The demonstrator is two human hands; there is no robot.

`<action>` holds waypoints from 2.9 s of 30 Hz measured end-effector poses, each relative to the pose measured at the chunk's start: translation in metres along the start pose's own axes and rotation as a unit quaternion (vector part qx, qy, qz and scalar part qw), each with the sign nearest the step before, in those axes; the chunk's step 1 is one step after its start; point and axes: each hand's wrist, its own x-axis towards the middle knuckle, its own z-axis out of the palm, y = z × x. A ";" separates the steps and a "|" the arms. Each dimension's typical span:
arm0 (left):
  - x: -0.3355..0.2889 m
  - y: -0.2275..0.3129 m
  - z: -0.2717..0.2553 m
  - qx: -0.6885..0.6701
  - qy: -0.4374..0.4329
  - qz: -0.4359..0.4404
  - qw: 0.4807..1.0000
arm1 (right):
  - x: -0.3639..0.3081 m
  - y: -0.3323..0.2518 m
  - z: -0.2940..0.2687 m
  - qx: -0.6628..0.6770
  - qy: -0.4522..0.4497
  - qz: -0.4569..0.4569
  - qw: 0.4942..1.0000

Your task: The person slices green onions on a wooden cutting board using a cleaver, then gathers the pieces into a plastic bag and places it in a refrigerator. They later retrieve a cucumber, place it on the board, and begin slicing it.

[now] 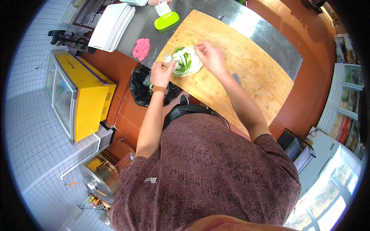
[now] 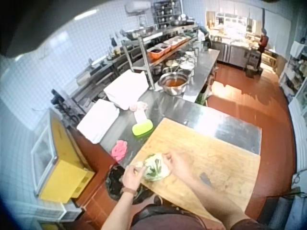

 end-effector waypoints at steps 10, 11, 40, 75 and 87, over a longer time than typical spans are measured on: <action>0.037 -0.033 -0.006 -0.052 -0.093 0.085 0.991 | -0.013 0.039 0.063 -0.266 0.043 0.053 0.962; 0.043 -0.030 -0.010 -0.020 -0.140 0.086 0.986 | -0.016 0.035 0.064 -0.219 0.053 0.082 0.971; -0.211 0.163 -0.112 -0.252 -0.271 0.608 0.702 | -0.387 -0.161 -0.062 0.294 0.313 0.127 0.894; -0.637 0.752 0.296 -0.395 -0.468 0.607 0.507 | -0.686 0.125 -0.681 0.104 0.556 0.346 0.749; -0.644 1.074 0.544 -0.287 -0.518 0.704 0.391 | -0.667 0.329 -1.010 0.289 0.414 0.170 0.846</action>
